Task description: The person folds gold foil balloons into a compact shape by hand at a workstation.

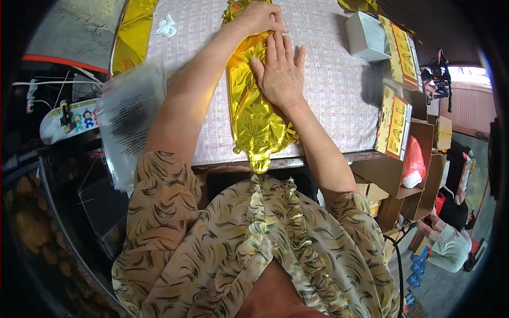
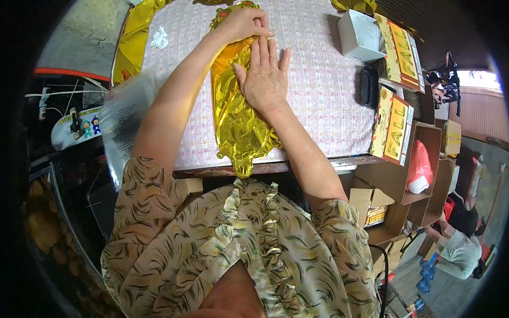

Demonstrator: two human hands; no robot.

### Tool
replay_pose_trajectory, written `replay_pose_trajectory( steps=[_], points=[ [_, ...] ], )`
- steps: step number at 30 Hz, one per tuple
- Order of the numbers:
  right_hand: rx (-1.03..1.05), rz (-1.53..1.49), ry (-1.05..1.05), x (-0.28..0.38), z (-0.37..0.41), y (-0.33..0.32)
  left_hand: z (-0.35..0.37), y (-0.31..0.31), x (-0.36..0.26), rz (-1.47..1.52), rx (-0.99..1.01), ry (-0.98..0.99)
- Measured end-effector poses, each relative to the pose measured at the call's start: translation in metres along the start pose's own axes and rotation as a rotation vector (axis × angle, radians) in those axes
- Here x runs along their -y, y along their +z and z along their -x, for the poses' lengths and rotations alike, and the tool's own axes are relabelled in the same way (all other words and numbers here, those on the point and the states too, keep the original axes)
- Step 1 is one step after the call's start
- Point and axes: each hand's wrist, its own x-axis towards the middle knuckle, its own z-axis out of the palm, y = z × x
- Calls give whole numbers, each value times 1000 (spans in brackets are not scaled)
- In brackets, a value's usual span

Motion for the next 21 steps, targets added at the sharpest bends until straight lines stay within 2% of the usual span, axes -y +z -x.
replay_pose_trajectory(
  steps=[2, 6, 9, 13, 17, 19, 21],
  points=[
    [-14, 0, -6, 0, 0, 1, 1, 4, 3, 49, -92, 63],
    [-11, 25, -25, 1, 1, -6, 5, 6, 4, 73, -104, 42],
    [-15, 38, -132, 4, 2, -12, 7, 9, 6, 85, -157, 41],
    [25, -6, -236, 6, 10, -17, 6, 19, 10, 45, -263, 200],
    [181, -141, -380, 15, 29, -38, 8, 30, 19, 131, -383, 306],
    [247, -186, -441, 12, 37, -49, 8, 33, 17, 116, -399, 275],
    [372, -422, -365, 10, 34, -58, 10, 29, 18, 101, -411, 255]
  ],
)
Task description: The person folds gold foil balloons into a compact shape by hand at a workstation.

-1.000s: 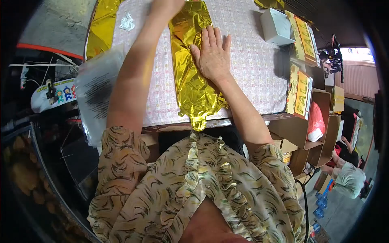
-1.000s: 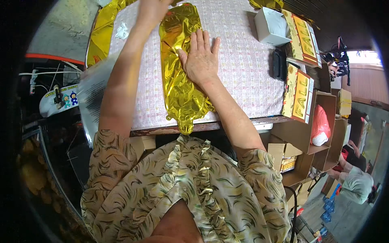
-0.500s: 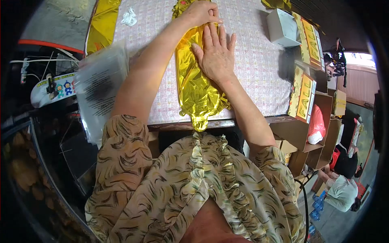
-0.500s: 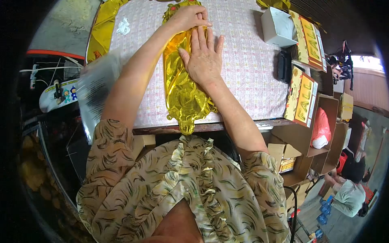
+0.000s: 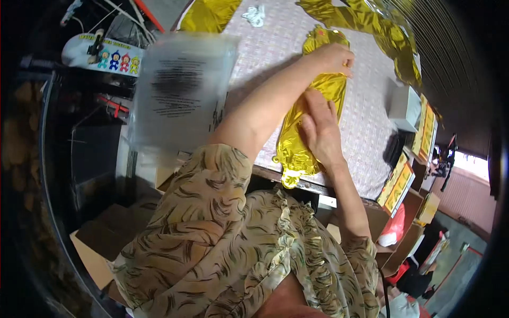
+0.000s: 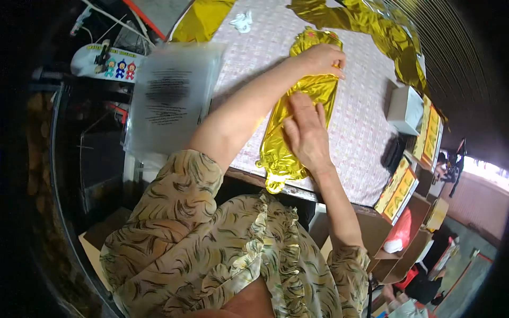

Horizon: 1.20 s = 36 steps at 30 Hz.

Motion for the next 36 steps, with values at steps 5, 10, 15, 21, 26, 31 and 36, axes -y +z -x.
replay_pose_trajectory(
  steps=[5, 10, 15, 21, 26, 31, 36],
  points=[
    [-329, -51, 123, -17, -28, 2, -8, 6, 0, -54, 96, -58],
    [-305, 149, 151, -22, -34, 26, -12, -2, -4, -76, 173, -116],
    [-301, 336, 155, -23, -31, 35, -35, -21, 11, 220, 340, -229],
    [-302, 318, 165, -22, -31, 35, -52, -116, 1, 334, 338, -537],
    [-322, 310, 161, -23, -32, 38, -1, -134, 17, -483, 302, -91],
    [-340, 296, 161, -24, -32, 39, 16, -121, 46, -363, 326, -681],
    [-333, 303, 169, -23, -32, 38, 17, -117, 48, -200, 318, -781]
  ],
)
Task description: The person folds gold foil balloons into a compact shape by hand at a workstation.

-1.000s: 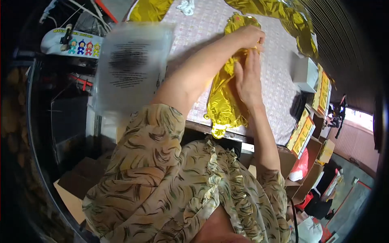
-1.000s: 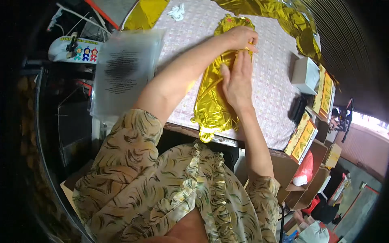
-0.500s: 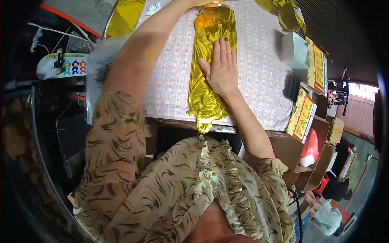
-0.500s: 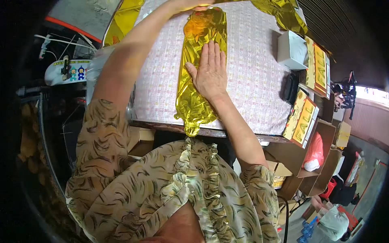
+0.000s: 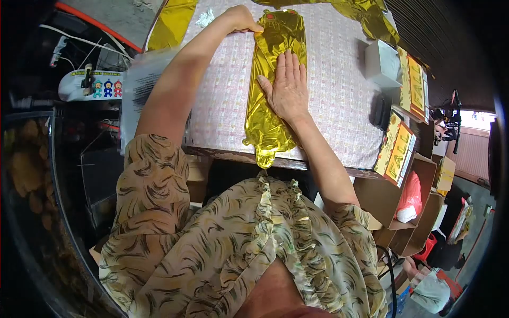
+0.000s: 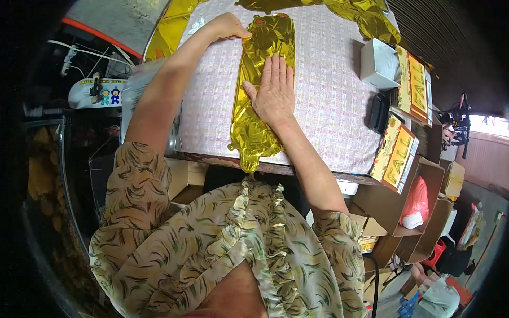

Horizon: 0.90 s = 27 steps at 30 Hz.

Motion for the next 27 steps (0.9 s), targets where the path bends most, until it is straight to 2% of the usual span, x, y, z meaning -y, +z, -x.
replay_pose_trajectory(
  steps=[3, 9, 11, 14, 18, 27],
  points=[
    [-13, -9, -3, 0, 0, 1, 9, -1, -12, -46, -5, 6],
    [-5, -5, -2, -1, 0, 1, 20, -4, -14, 176, -13, 65],
    [-7, -4, 0, 0, 0, 0, 29, -16, -26, 429, 112, -59],
    [-13, -9, -4, -1, 0, 1, 18, -18, -21, 515, 165, -92],
    [-9, -25, 0, 0, -1, -3, 10, -24, -25, 534, 264, -72],
    [-34, -54, 7, 0, -1, -2, 4, -15, -22, 844, 342, -78]
  ],
)
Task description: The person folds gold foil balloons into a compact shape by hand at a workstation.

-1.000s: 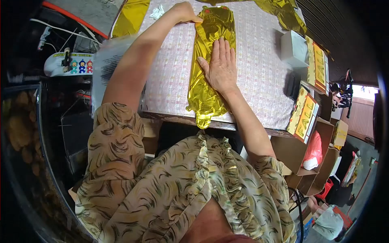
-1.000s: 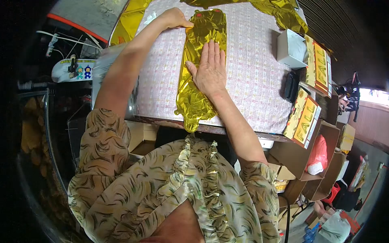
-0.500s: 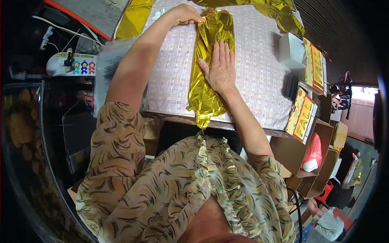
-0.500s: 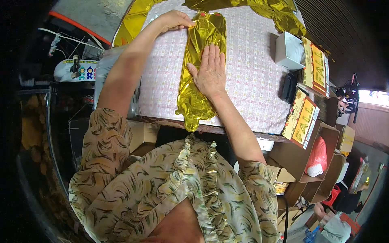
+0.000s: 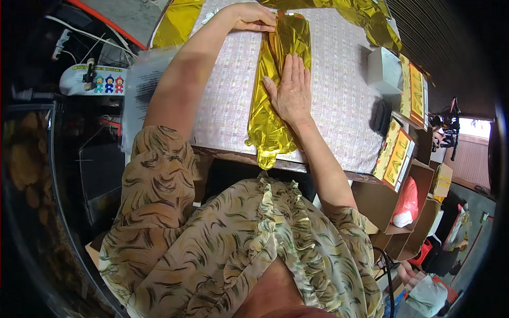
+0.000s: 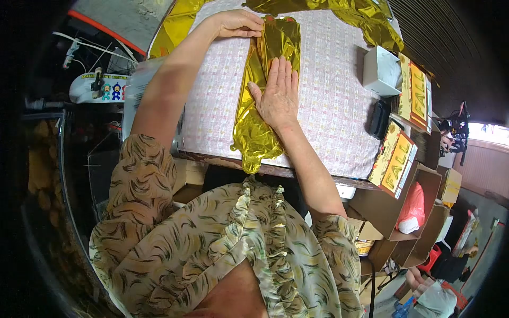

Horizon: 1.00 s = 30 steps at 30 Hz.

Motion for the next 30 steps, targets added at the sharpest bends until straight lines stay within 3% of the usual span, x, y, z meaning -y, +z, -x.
replay_pose_trajectory(
  steps=[2, 4, 8, 11, 14, 17, 20, 23, 25, 26, 27, 29, 30],
  points=[
    [-1, -2, 1, 0, 0, 0, 0, 3, 0, 59, 36, 10],
    [-2, 3, -7, 0, 0, 0, 1, 12, -2, -184, -12, -11],
    [8, -3, 4, 0, 0, -1, -2, 18, 2, -128, -2, 15],
    [3, -12, 7, 1, 0, -2, 2, 24, 1, -57, -135, 58],
    [12, -16, 6, 2, -1, -3, -5, 16, 8, -111, -69, 79],
    [21, -13, 5, 2, -1, -3, -8, 14, 14, 98, 59, 199],
    [57, 52, -18, 3, -1, -5, -15, 7, 26, -154, -38, 207],
    [70, 68, -18, 3, -2, -4, -21, 9, 35, -204, -123, 333],
    [66, 71, -20, 4, -2, -5, -37, 8, 40, -320, -158, 638],
    [66, 75, -12, 3, -1, -4, 43, 58, -19, -660, -421, 977],
    [61, 72, -17, 3, -2, -3, 30, 59, -14, -656, -414, 978],
    [56, 69, -19, 3, -2, -3, -9, 51, 5, -986, -724, 1296],
    [49, 76, -22, 3, -2, -2, 2, 69, -1, -1037, -468, 1141]
  ],
)
